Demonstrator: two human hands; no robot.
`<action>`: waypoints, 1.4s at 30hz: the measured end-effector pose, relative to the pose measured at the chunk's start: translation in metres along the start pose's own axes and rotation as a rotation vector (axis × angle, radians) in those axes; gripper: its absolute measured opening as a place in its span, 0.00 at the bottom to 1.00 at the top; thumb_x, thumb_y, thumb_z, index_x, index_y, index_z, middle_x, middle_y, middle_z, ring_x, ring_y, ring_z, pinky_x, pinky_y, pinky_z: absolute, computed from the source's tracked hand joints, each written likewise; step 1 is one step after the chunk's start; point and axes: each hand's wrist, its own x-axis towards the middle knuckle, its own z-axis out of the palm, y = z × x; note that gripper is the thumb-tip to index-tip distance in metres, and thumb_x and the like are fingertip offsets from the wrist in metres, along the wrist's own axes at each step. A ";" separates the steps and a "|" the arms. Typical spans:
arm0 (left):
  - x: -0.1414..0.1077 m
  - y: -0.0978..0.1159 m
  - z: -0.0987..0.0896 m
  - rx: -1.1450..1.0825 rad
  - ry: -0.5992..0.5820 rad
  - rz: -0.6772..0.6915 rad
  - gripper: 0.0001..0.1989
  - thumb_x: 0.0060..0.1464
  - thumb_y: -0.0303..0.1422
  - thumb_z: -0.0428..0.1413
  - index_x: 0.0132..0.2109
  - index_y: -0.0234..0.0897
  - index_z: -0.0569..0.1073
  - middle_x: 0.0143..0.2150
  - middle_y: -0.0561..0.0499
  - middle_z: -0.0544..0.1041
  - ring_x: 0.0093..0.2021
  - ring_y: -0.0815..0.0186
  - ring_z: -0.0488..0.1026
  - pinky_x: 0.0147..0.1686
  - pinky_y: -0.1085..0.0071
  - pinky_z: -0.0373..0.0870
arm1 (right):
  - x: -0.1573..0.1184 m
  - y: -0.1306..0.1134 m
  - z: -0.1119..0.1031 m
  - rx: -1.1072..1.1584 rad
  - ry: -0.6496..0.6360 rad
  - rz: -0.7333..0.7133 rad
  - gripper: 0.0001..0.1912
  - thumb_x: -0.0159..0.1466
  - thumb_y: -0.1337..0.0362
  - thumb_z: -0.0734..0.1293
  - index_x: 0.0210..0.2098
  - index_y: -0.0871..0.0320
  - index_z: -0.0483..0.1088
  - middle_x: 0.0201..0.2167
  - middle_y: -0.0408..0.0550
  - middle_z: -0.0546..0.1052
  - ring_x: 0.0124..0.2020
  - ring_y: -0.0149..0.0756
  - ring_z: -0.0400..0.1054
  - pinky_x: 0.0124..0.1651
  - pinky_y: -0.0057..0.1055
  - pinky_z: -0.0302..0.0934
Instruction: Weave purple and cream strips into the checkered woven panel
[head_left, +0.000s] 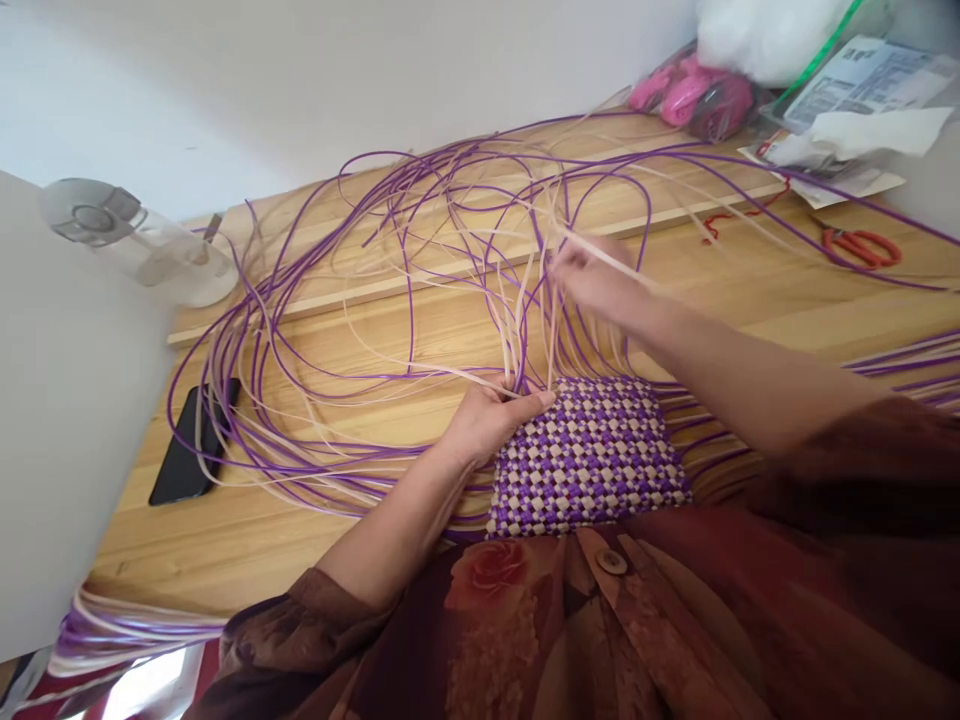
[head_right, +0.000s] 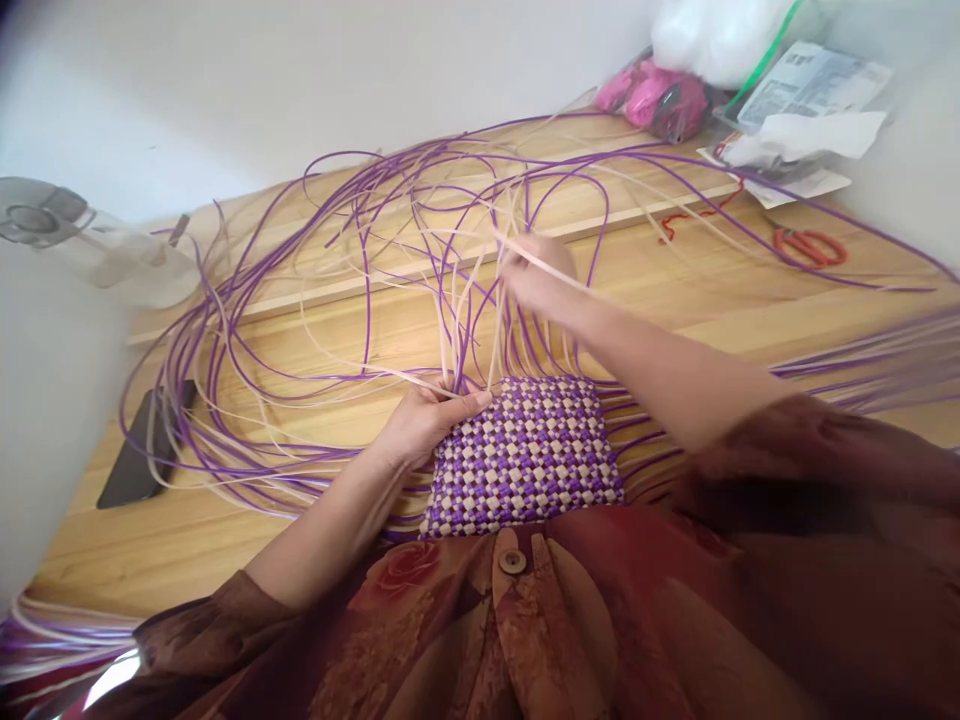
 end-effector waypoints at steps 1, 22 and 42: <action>0.000 0.000 0.000 0.001 -0.010 -0.006 0.15 0.45 0.41 0.66 0.31 0.32 0.75 0.27 0.52 0.74 0.26 0.71 0.67 0.29 0.73 0.62 | 0.015 0.004 0.000 -0.003 0.105 0.039 0.08 0.56 0.71 0.65 0.21 0.58 0.65 0.21 0.42 0.67 0.24 0.28 0.58 0.28 0.28 0.50; 0.011 0.024 -0.006 -0.115 -0.176 -0.302 0.16 0.35 0.35 0.71 0.33 0.31 0.80 0.32 0.45 0.81 0.32 0.63 0.75 0.39 0.66 0.70 | -0.090 0.004 -0.039 0.070 -0.578 -0.273 0.14 0.65 0.58 0.63 0.38 0.59 0.77 0.35 0.46 0.79 0.37 0.34 0.70 0.43 0.31 0.60; 0.004 0.012 0.007 -0.081 -0.136 -0.090 0.18 0.38 0.37 0.70 0.37 0.31 0.78 0.34 0.48 0.78 0.32 0.66 0.72 0.38 0.68 0.67 | -0.061 -0.017 -0.074 -0.322 -0.692 -0.666 0.12 0.65 0.62 0.63 0.28 0.57 0.74 0.29 0.49 0.74 0.35 0.38 0.64 0.46 0.37 0.55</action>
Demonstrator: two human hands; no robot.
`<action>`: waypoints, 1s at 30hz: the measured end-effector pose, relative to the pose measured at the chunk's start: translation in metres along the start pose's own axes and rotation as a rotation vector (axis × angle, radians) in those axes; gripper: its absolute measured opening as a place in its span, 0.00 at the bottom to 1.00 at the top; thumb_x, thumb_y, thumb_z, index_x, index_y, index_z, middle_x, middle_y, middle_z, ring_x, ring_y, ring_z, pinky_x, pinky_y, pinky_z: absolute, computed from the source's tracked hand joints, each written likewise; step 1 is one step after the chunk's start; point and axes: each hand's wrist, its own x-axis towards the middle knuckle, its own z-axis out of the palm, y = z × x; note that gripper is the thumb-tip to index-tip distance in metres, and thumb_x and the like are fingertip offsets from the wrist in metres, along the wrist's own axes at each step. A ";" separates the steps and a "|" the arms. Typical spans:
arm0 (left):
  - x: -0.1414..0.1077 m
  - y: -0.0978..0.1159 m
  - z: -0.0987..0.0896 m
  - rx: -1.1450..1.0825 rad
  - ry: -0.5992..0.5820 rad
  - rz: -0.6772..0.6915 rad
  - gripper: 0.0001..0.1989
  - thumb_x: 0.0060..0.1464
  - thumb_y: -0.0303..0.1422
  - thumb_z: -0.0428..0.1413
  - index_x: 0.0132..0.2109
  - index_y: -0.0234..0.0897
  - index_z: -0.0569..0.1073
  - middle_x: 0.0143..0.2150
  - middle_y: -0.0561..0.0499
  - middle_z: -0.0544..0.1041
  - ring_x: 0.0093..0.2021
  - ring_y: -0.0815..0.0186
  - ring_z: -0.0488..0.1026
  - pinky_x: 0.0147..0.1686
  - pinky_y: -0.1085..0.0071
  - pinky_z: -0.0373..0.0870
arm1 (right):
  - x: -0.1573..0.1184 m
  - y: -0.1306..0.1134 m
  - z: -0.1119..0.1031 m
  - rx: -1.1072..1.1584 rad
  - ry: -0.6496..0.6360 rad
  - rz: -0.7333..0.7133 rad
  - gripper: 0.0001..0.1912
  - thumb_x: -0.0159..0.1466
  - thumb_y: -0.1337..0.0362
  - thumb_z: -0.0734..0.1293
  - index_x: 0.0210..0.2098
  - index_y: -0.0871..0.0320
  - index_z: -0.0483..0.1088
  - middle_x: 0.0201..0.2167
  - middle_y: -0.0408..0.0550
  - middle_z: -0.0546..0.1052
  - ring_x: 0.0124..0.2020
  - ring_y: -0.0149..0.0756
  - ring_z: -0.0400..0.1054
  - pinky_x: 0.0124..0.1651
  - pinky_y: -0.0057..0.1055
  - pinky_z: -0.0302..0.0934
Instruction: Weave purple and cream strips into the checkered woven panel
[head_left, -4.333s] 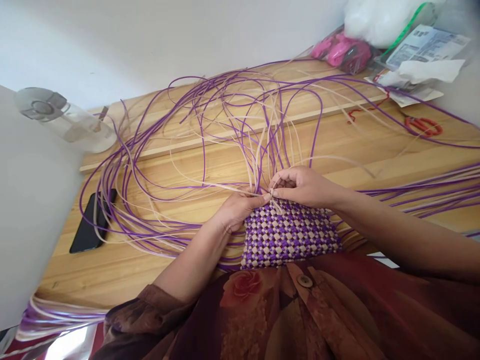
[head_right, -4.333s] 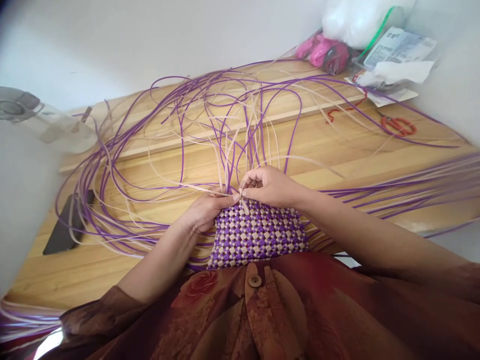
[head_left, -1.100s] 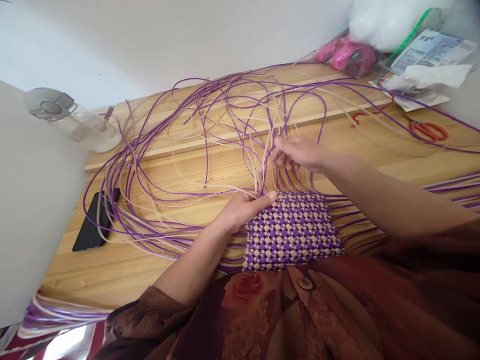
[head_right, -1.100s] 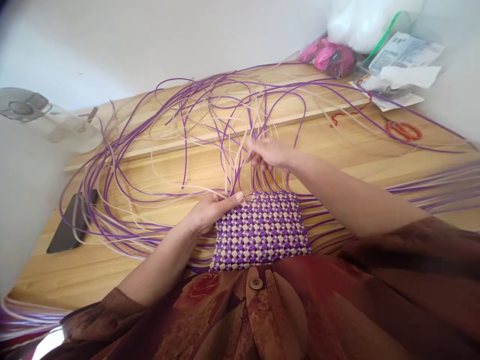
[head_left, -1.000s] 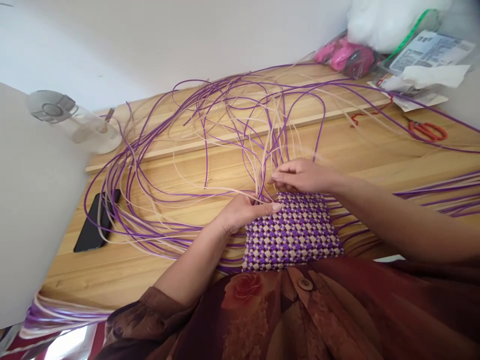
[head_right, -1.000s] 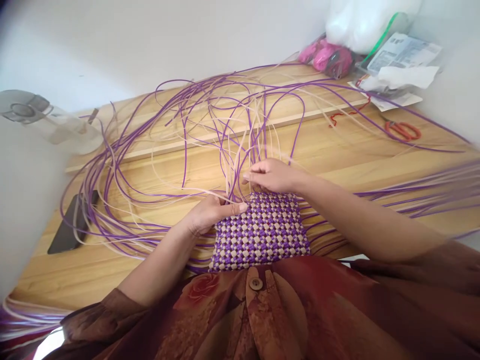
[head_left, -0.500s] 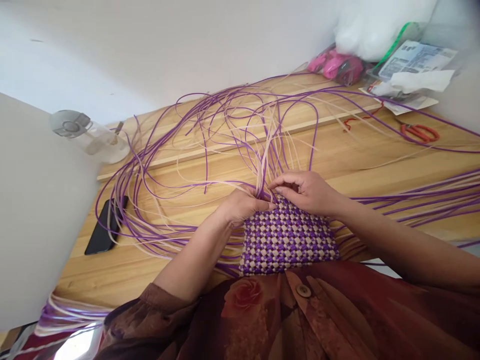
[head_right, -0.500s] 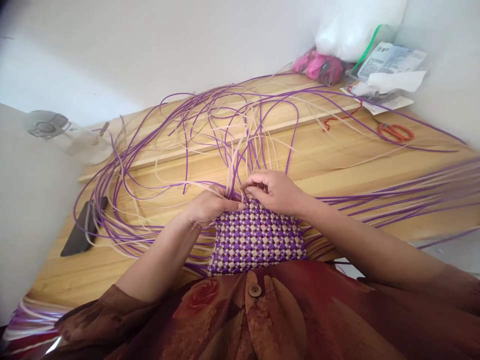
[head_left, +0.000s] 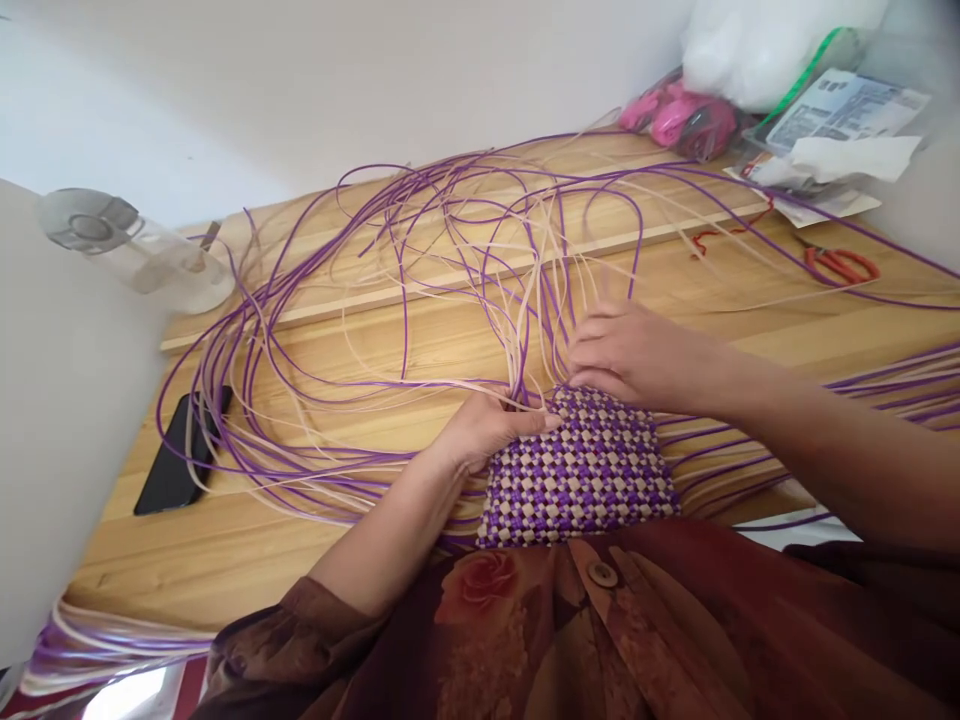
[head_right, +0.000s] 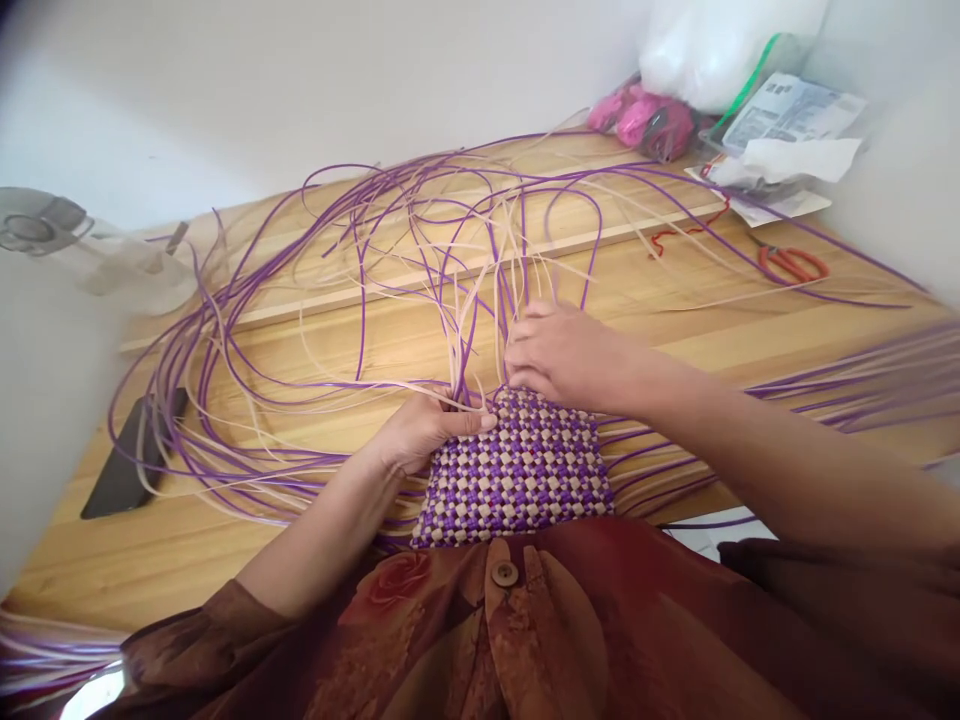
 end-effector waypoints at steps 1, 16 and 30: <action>-0.001 0.001 0.001 -0.009 -0.010 -0.007 0.18 0.39 0.37 0.69 0.36 0.31 0.78 0.33 0.47 0.78 0.32 0.66 0.72 0.37 0.68 0.67 | -0.003 -0.006 -0.009 0.119 -0.096 0.020 0.13 0.65 0.60 0.63 0.28 0.56 0.74 0.26 0.47 0.73 0.32 0.36 0.64 0.43 0.35 0.56; -0.002 -0.002 -0.003 0.126 0.045 0.090 0.16 0.41 0.40 0.68 0.35 0.33 0.79 0.33 0.49 0.78 0.32 0.67 0.72 0.36 0.70 0.66 | -0.030 0.006 0.024 -0.090 0.137 0.288 0.20 0.66 0.61 0.57 0.52 0.56 0.75 0.41 0.52 0.80 0.41 0.44 0.72 0.42 0.37 0.61; -0.005 -0.001 0.014 0.127 0.117 0.205 0.15 0.42 0.42 0.67 0.32 0.34 0.77 0.29 0.51 0.77 0.30 0.66 0.71 0.32 0.70 0.65 | -0.021 -0.065 0.044 1.044 -0.203 0.651 0.36 0.70 0.60 0.55 0.71 0.53 0.32 0.26 0.46 0.77 0.22 0.34 0.73 0.24 0.26 0.66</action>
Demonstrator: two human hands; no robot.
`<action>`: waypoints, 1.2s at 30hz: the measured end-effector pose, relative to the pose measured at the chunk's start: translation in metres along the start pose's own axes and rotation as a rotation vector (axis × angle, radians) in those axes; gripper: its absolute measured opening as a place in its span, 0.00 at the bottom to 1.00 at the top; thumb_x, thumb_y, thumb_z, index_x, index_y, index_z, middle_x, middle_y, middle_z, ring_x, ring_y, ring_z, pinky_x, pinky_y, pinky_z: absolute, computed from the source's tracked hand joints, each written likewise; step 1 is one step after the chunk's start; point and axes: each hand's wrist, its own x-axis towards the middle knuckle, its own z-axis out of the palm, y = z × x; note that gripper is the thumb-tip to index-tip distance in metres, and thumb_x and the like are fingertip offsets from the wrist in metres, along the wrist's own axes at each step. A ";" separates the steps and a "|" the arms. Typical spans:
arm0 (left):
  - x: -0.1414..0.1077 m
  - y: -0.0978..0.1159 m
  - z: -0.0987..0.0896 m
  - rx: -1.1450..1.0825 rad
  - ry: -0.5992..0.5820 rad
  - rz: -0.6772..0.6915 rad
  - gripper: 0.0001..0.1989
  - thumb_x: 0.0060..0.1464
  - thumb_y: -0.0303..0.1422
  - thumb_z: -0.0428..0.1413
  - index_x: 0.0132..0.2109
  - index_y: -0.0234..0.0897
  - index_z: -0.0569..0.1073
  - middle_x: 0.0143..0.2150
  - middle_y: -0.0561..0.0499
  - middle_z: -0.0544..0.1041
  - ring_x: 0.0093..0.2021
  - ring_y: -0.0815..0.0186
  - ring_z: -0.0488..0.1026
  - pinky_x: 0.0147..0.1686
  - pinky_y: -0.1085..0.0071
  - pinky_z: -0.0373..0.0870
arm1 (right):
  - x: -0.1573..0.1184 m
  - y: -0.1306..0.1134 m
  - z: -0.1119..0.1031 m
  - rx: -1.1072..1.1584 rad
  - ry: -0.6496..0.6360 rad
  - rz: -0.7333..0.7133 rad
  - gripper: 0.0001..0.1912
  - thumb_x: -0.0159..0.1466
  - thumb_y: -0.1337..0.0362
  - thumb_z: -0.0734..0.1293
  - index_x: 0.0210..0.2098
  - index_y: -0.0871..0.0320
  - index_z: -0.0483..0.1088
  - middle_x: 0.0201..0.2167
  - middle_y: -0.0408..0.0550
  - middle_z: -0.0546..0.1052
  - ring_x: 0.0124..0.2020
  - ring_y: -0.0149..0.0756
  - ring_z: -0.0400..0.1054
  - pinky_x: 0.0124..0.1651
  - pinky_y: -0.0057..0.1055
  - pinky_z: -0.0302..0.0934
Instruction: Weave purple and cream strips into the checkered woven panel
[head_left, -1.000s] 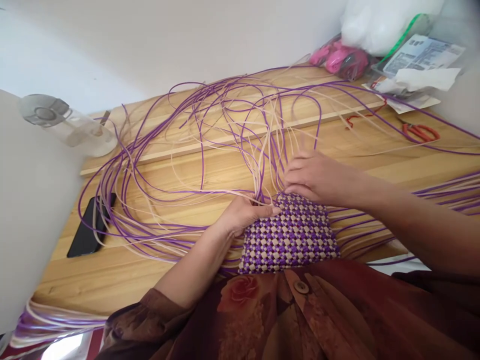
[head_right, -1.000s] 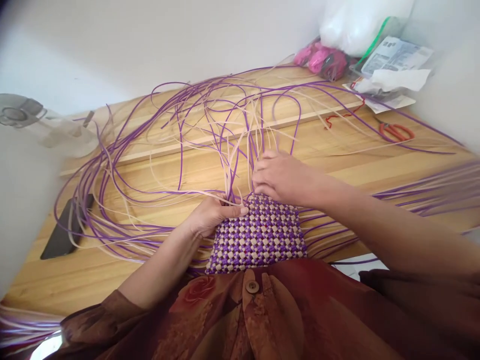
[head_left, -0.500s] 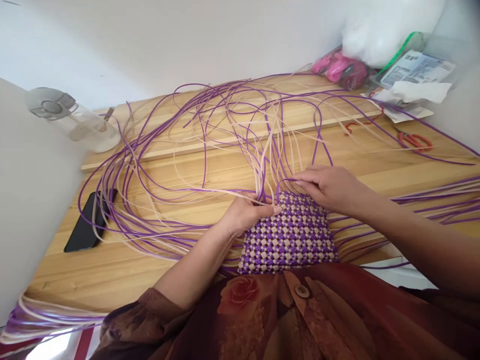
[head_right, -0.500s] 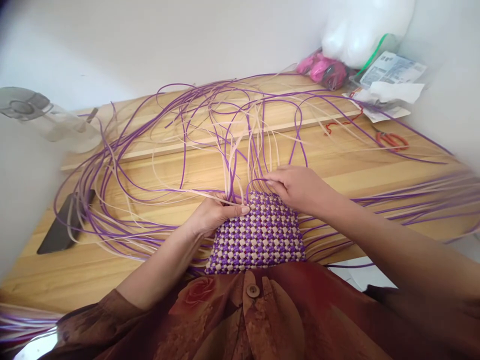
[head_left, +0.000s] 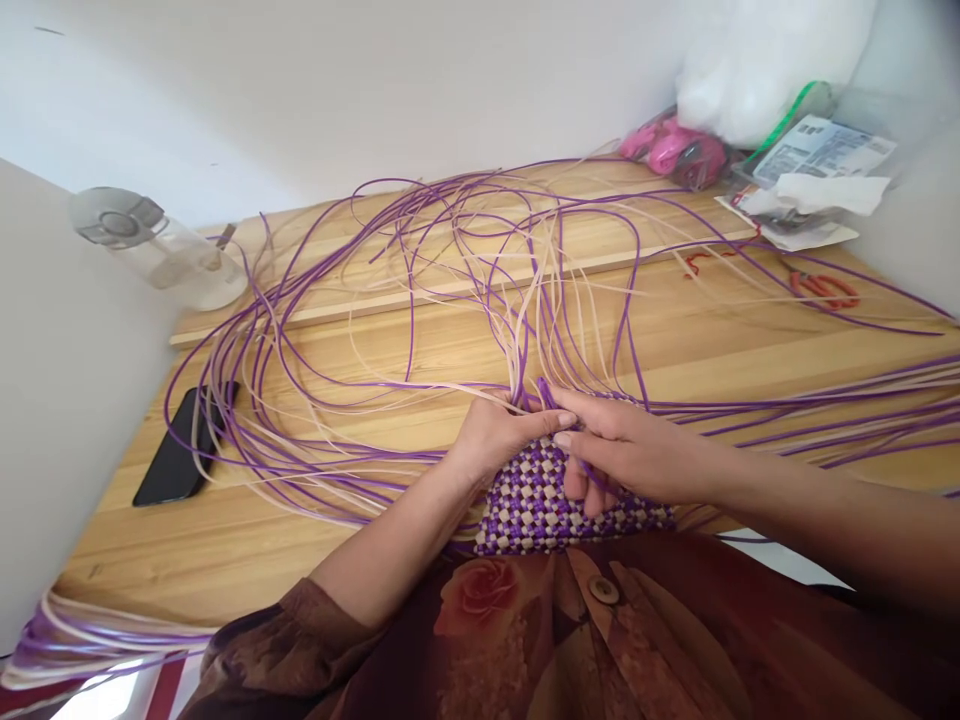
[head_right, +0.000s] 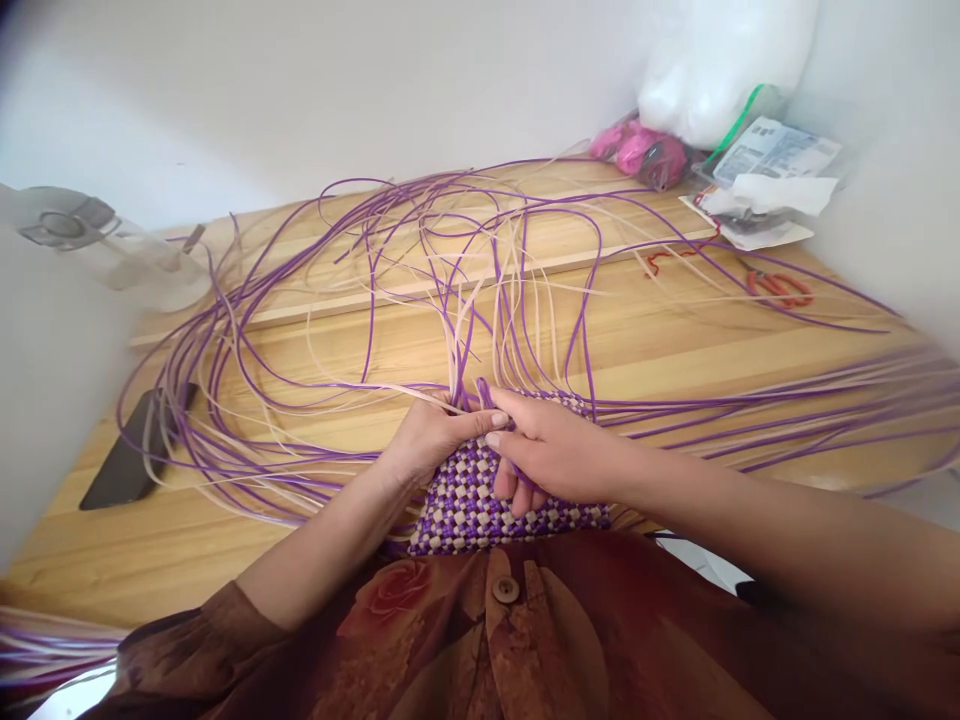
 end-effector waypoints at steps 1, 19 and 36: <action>0.000 0.000 0.000 0.010 -0.003 -0.001 0.15 0.43 0.41 0.67 0.32 0.34 0.77 0.29 0.51 0.77 0.29 0.67 0.71 0.32 0.71 0.65 | 0.000 -0.001 0.000 0.007 -0.014 0.005 0.37 0.69 0.61 0.56 0.71 0.53 0.31 0.27 0.46 0.77 0.23 0.34 0.73 0.24 0.26 0.66; -0.001 0.004 0.001 0.345 0.167 0.011 0.19 0.39 0.45 0.67 0.28 0.36 0.70 0.23 0.56 0.70 0.24 0.71 0.63 0.26 0.73 0.58 | 0.047 -0.019 -0.065 -0.768 -0.005 -0.437 0.12 0.59 0.65 0.62 0.32 0.59 0.78 0.27 0.42 0.78 0.30 0.31 0.69 0.35 0.27 0.55; 0.003 -0.003 -0.008 0.355 0.006 -0.023 0.20 0.46 0.49 0.62 0.28 0.35 0.72 0.25 0.54 0.70 0.25 0.70 0.64 0.26 0.72 0.57 | 0.025 -0.007 -0.104 0.128 0.141 -0.213 0.11 0.62 0.61 0.58 0.27 0.60 0.62 0.25 0.40 0.65 0.25 0.24 0.59 0.27 0.28 0.51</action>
